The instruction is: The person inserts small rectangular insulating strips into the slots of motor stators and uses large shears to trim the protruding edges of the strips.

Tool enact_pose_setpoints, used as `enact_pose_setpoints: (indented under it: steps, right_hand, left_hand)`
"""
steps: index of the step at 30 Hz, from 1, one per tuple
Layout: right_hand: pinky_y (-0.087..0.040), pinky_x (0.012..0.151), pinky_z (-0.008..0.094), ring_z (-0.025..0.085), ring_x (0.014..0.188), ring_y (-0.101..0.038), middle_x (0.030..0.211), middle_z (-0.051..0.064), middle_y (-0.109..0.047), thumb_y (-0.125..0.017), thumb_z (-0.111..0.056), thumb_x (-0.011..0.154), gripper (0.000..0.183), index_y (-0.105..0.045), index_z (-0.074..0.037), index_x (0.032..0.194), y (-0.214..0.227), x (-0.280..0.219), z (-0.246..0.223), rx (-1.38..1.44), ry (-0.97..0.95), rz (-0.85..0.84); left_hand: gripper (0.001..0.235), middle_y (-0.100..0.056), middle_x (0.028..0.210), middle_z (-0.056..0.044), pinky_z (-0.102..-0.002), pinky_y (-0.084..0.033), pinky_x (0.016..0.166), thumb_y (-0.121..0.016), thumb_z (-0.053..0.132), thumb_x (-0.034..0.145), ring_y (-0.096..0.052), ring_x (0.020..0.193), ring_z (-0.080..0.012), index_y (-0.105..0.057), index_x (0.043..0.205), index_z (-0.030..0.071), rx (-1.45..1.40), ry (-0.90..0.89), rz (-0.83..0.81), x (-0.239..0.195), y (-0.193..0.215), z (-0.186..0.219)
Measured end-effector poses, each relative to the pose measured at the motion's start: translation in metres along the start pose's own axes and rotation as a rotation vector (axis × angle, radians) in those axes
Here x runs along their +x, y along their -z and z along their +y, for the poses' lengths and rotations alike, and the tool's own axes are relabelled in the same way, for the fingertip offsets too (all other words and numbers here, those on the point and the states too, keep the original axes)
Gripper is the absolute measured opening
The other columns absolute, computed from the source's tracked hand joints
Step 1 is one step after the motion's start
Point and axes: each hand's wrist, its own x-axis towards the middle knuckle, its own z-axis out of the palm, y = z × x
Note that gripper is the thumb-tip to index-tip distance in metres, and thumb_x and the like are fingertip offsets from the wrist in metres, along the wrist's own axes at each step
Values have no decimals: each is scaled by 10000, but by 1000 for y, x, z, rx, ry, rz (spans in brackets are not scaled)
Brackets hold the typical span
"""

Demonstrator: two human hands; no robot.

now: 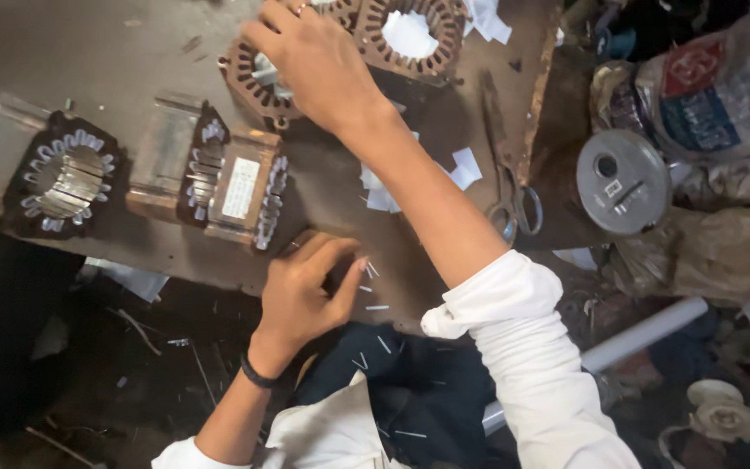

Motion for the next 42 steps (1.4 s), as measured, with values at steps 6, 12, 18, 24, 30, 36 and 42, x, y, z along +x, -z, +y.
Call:
enact_pose_setpoints:
  steps: [6, 12, 18, 24, 30, 36, 42]
  right_hand:
    - [-545, 826, 421, 314, 1026, -632, 1041, 82, -602, -695, 34, 788, 301, -625, -77, 1060, -8, 4, 10, -75, 65, 6]
    - [-554, 826, 409, 304, 974, -641, 1021, 81, -614, -668, 9, 813, 235, -631, -64, 1034, -6, 3, 10, -80, 79, -22]
    - [-553, 808, 413, 303, 953, -658, 917, 73, -632, -652, -17, 825, 65, -658, -78, 848, -11, 0, 14, -116, 98, -66]
    - [-560, 737, 424, 320, 926, -681, 896, 82, -666, -677, -53, 837, 21, -674, -72, 826, -11, 4, 17, -141, 108, 6]
    - [-542, 687, 448, 340, 780, -715, 835, 126, -739, -722, -51, 860, 89, -709, -31, 947, 21, 12, 23, 166, -77, 120]
    - [-526, 688, 478, 384, 814, -715, 837, 173, -727, -746, -30, 776, 143, -678, 0, 899, 18, 22, 24, 270, -208, -150]
    - [-521, 727, 495, 452, 863, -678, 861, 252, -696, -828, -59, 776, 221, -654, 50, 857, 13, 23, 32, 286, -175, -205]
  left_hand:
    - [158, -706, 890, -114, -376, -559, 711, -769, 87, 827, -693, 836, -330, -703, 952, 16, -9, 3, 23, 3, -1, 0]
    - [126, -709, 860, -94, -362, -558, 688, -775, 90, 831, -692, 802, -301, -713, 923, 30, 0, 22, 44, 4, -3, 0]
    - [105, -713, 861, -84, -360, -555, 682, -765, 93, 840, -692, 792, -283, -717, 916, 38, 15, 23, 35, 4, -2, 0]
    - [113, -706, 874, -84, -355, -566, 703, -762, 94, 859, -700, 823, -286, -709, 937, 31, 29, 10, 48, 2, -3, 1]
    - [117, -711, 875, -87, -356, -567, 709, -767, 99, 859, -699, 814, -284, -726, 949, 36, 25, 32, 48, 3, -3, 2]
    - [135, -705, 900, -96, -359, -564, 729, -760, 95, 866, -693, 843, -294, -714, 968, 20, 45, -9, 60, 2, -3, 2]
    - [108, -701, 881, -78, -358, -562, 714, -755, 98, 861, -691, 822, -273, -715, 941, 37, 42, -1, 71, 4, -3, 2]
